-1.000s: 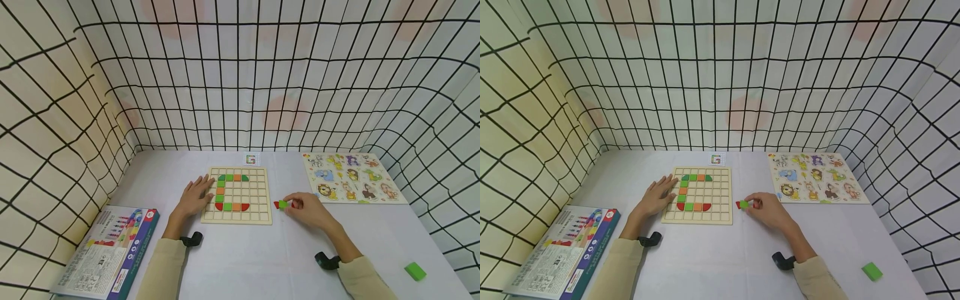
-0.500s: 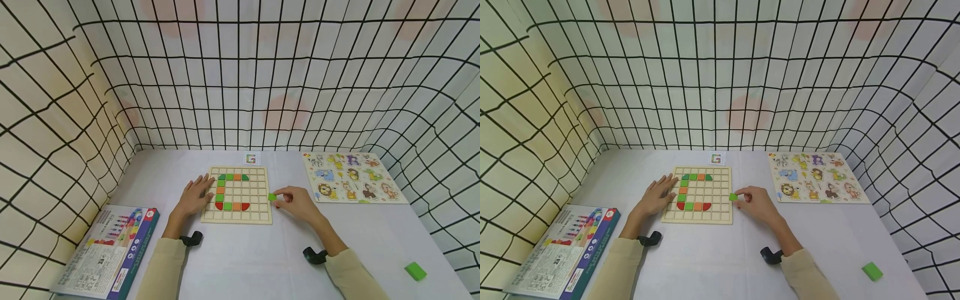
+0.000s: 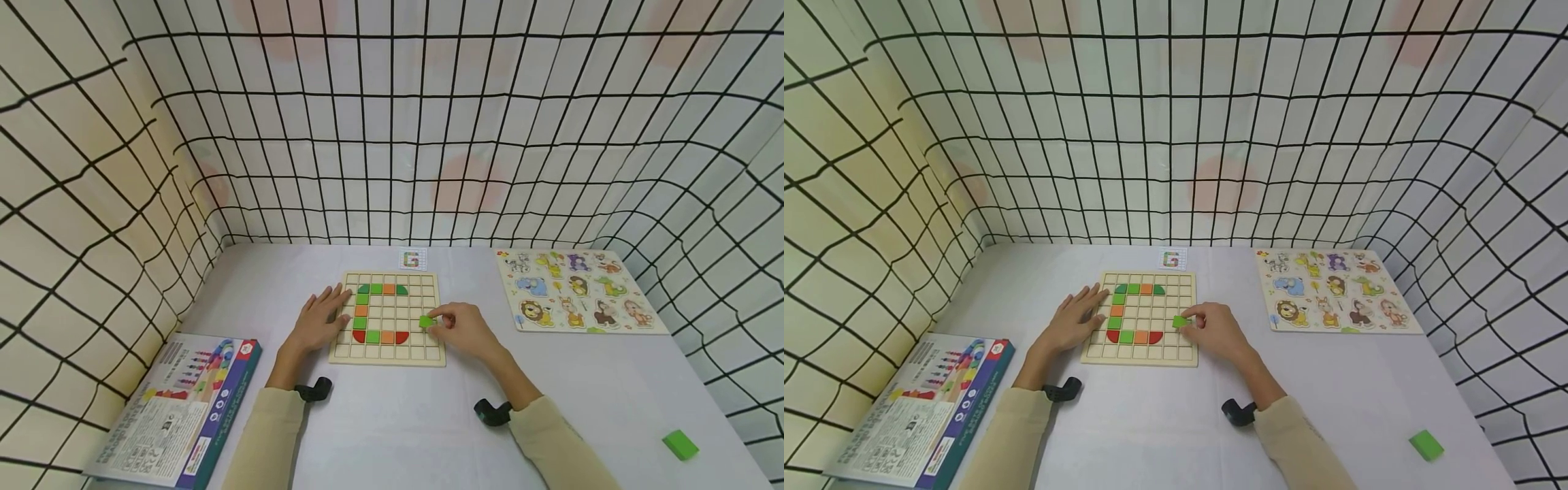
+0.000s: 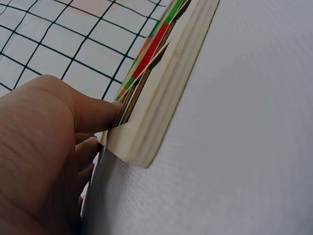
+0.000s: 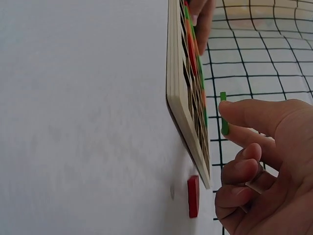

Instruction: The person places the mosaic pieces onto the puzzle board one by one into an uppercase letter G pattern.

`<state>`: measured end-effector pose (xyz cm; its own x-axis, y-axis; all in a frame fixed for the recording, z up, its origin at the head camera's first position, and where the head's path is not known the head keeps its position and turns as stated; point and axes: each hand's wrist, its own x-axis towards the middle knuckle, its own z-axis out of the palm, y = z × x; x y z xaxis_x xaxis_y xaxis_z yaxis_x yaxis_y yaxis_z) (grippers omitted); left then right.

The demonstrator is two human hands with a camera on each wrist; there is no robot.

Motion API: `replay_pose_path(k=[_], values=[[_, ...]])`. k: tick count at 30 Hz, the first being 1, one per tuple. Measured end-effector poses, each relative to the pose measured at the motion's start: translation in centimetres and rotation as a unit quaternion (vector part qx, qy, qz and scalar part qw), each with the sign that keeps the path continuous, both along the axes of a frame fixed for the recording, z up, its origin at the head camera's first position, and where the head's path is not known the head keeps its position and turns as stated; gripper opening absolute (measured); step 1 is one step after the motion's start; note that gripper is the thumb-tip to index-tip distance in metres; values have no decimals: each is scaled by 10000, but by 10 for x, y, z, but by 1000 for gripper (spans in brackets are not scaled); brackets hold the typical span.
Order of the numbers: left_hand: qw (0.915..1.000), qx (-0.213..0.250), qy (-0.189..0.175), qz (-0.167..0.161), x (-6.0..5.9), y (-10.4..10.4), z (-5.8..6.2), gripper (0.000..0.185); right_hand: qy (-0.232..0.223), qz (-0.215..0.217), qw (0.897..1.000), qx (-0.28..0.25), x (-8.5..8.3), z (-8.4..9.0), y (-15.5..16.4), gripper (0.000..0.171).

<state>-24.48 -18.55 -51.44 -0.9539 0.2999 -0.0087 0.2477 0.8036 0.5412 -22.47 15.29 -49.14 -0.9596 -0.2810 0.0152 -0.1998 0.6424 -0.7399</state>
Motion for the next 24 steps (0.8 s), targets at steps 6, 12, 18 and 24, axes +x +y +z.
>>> replay_pose_path(k=[6,12,18,24], values=[[10000,-37,20,10,0,0,0,64,-175,75,9995,-241,-2,-3,-11,28],[10000,-75,-5,48,-1,1,-1,65,-284,127,9992,-253,-5,-5,-21,27],[9999,-92,41,62,-1,0,-2,65,-360,218,9991,-86,-9,-5,-31,26],[10000,-63,43,40,-2,0,-4,65,-386,240,9990,-24,-11,-7,-38,25]])
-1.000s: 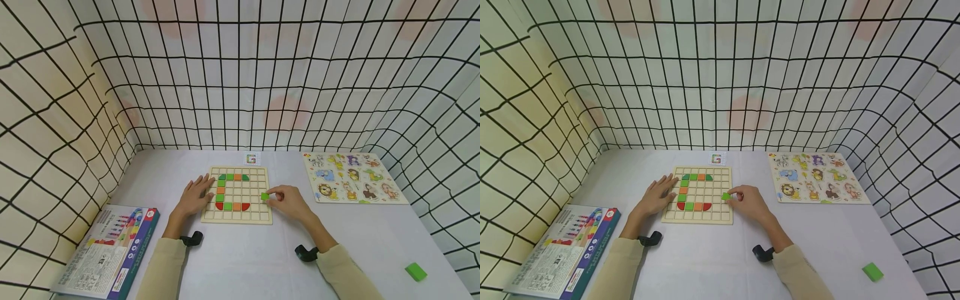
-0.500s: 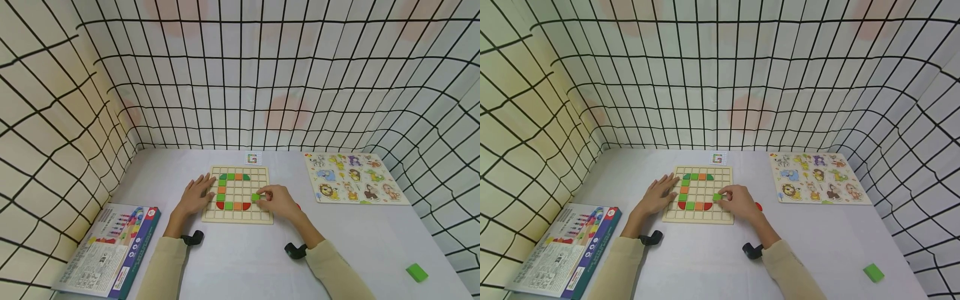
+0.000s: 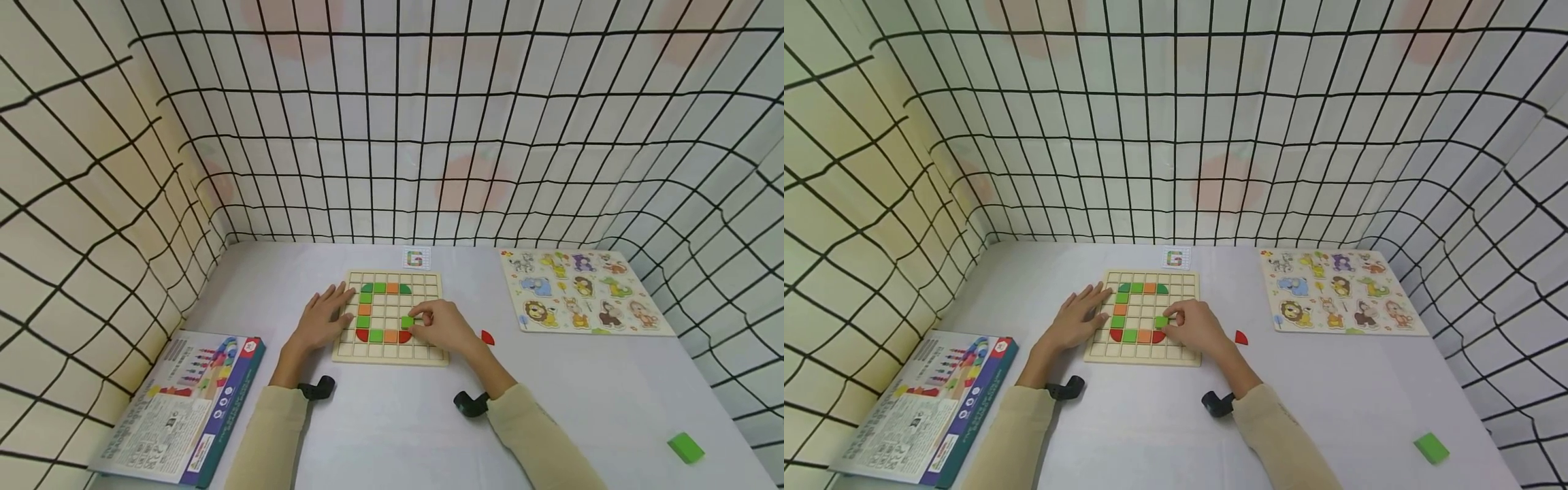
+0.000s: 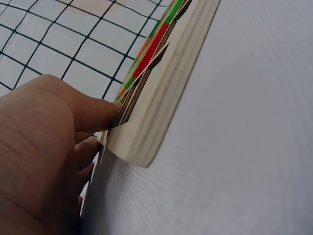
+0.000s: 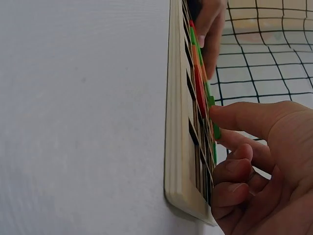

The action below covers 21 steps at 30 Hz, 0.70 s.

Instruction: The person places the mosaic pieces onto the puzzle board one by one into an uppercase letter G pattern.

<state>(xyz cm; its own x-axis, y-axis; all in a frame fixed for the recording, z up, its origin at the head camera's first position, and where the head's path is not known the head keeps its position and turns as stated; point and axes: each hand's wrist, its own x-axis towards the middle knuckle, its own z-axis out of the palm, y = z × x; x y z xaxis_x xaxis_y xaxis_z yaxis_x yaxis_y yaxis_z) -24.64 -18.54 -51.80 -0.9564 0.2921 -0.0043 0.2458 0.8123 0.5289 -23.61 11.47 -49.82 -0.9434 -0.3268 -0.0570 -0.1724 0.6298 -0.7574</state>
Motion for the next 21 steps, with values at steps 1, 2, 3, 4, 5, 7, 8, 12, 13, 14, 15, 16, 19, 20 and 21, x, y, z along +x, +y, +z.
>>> replay_pose_path(k=[1,2,3,4,5,7,8,12,13,14,15,16,19,20,21], values=[[10000,-4,-6,-6,0,0,0,64,-2,-7,10000,18,0,0,-1,25],[10000,-8,-10,-8,-1,0,0,64,0,-8,10000,40,-1,0,-2,24],[10000,-23,-6,-10,-1,0,0,64,2,-6,10000,52,-1,-1,-3,24],[10000,-26,-6,-11,-1,0,0,64,-1,-9,10000,57,-1,0,-3,24],[10000,-33,-7,-9,-1,0,0,64,3,-9,10000,59,-2,-1,-4,24],[10000,-41,-4,-1,-2,0,0,64,26,1,10000,61,-2,0,-5,24],[10000,-37,10,6,-1,0,0,64,41,4,10000,65,-2,-1,-5,23],[10000,-45,28,32,-2,0,1,64,41,34,10000,64,-2,1,-4,23],[10000,-47,29,37,-2,0,1,64,38,46,10000,69,-2,1,-4,23],[10000,-45,23,46,-2,0,1,64,34,49,10000,68,-2,1,-3,23],[10000,-51,17,48,-3,0,0,64,28,57,10000,68,-1,2,-3,23],[10000,-51,15,50,-3,0,0,64,29,59,10000,68,-1,1,-3,23],[10000,-35,10,53,-2,0,0,64,20,73,9999,85,-1,1,-3,23],[10000,-38,6,50,-1,0,0,64,12,74,9999,80,0,1,-3,23],[10000,-36,2,49,-1,0,0,64,-5,75,9999,72,0,0,-3,23]])
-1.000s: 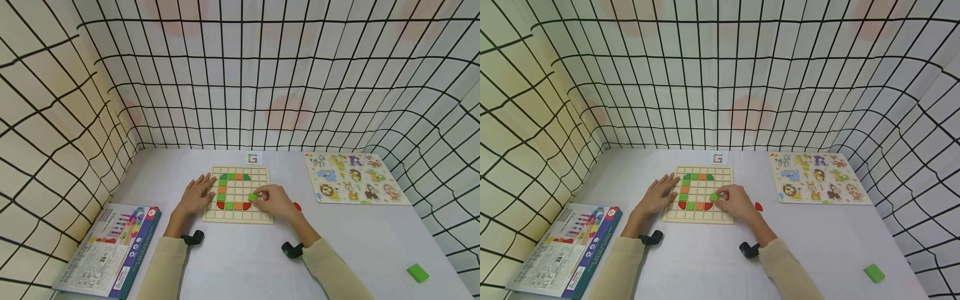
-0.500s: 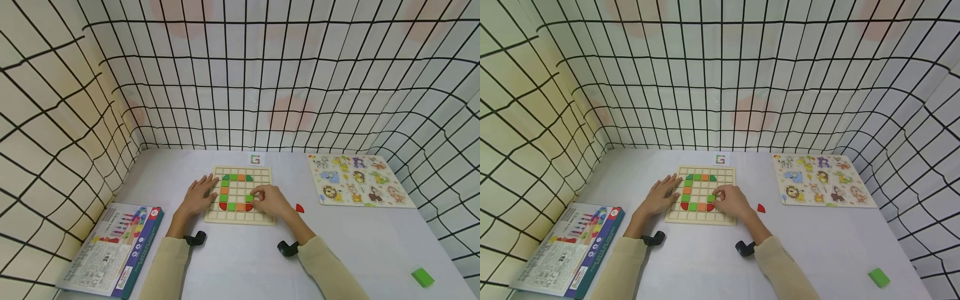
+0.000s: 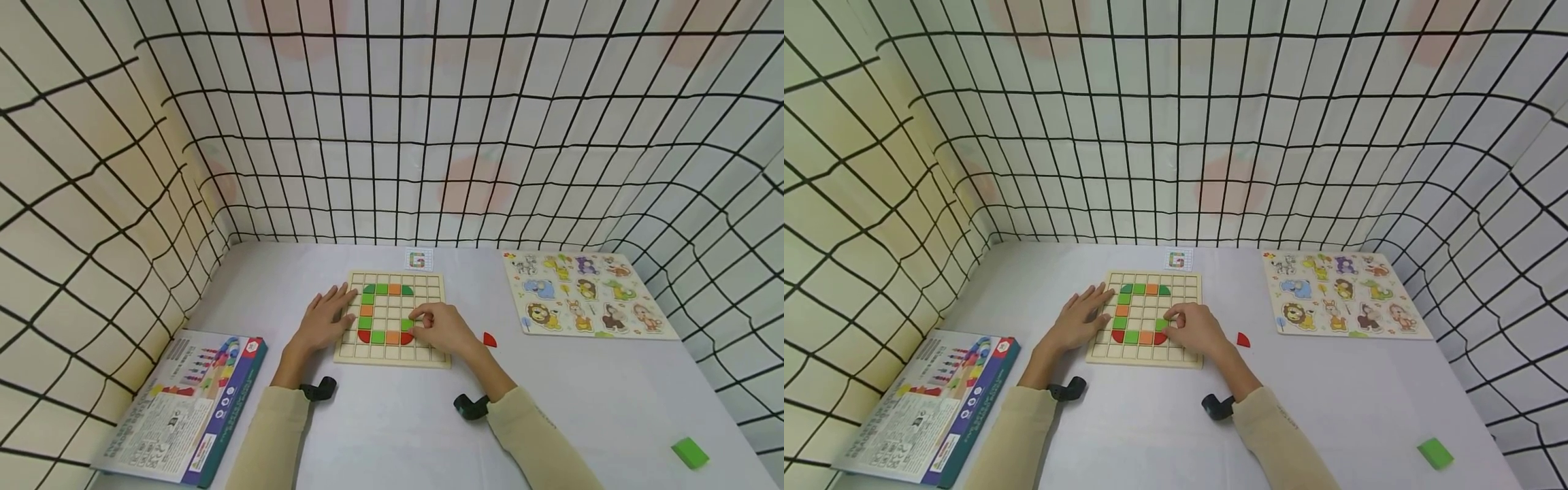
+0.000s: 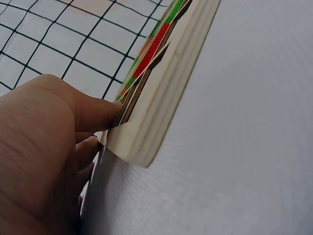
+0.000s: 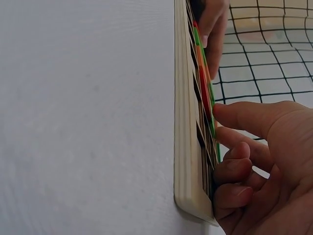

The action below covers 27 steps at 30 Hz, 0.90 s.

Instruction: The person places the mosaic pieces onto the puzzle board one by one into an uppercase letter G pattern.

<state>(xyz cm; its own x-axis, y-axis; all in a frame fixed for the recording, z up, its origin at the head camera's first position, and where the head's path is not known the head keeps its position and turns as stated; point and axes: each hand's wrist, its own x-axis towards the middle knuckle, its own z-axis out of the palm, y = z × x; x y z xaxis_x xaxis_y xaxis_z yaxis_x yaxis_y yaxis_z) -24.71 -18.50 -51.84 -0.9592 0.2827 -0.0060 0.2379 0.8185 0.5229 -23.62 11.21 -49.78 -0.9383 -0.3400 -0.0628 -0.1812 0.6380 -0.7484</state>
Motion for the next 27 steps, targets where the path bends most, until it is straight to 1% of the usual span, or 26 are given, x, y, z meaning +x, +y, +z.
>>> replay_pose_path(k=[5,8,11,19,23,27], values=[[10000,9,9,-2,1,1,0,64,-55,-9,9996,-259,2,1,4,22],[10000,36,-6,7,1,1,2,64,-30,-31,9990,-448,3,2,9,21],[10000,-4,-32,-10,1,1,2,64,23,-97,9986,-525,6,3,17,22],[10000,24,-6,-76,2,0,2,63,275,-427,9986,-158,10,9,42,24],[10000,42,11,-87,2,-1,2,64,238,-545,9982,-114,13,13,54,24],[9999,65,17,-137,1,-1,1,64,169,-675,9976,-69,15,13,65,24]])
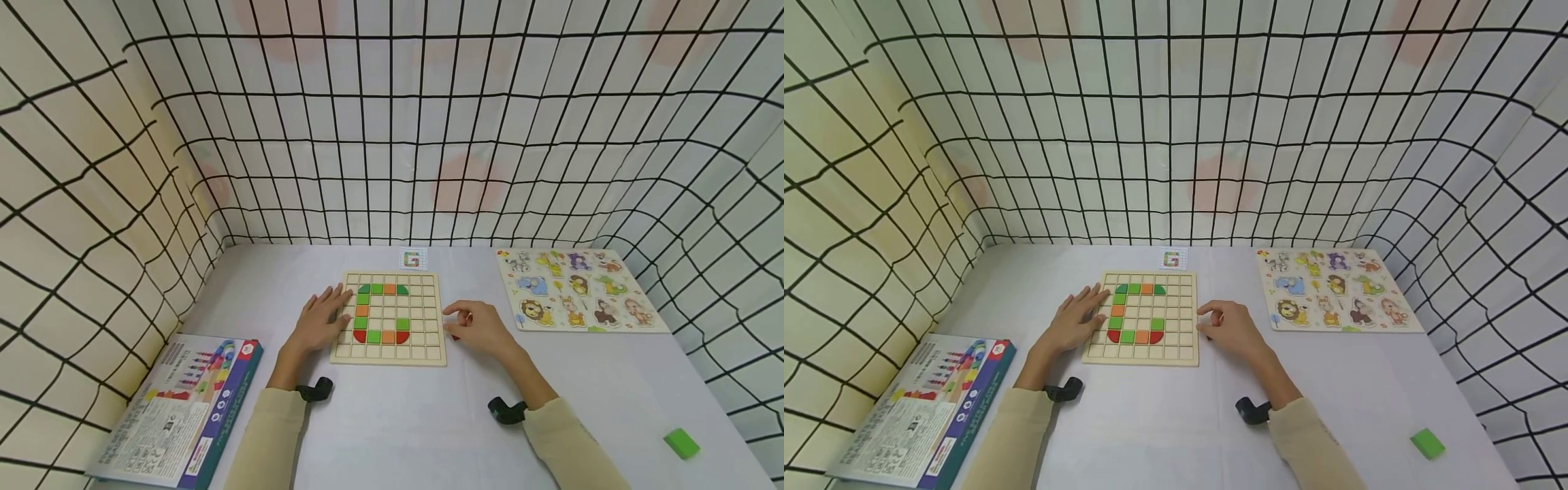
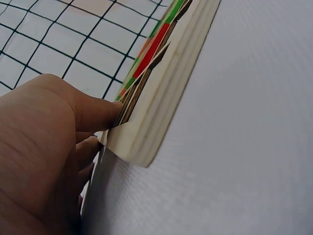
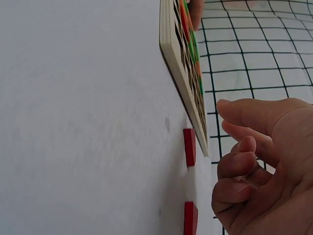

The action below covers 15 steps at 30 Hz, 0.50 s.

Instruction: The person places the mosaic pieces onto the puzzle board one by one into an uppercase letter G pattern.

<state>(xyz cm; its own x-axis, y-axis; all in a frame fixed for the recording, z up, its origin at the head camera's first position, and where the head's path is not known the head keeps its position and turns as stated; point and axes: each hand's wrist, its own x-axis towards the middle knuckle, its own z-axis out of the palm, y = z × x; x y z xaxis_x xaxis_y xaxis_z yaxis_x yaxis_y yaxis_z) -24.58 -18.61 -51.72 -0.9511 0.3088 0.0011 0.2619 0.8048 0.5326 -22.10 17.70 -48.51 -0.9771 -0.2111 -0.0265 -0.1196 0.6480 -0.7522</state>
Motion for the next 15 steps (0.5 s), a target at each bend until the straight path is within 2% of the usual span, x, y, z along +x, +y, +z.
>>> replay_pose_path(k=[6,15], values=[[10000,-10,24,-31,0,0,-2,64,-87,-84,9999,48,2,-5,12,25],[10000,-22,-6,-7,0,0,0,63,-301,156,9984,453,6,-9,22,28]])
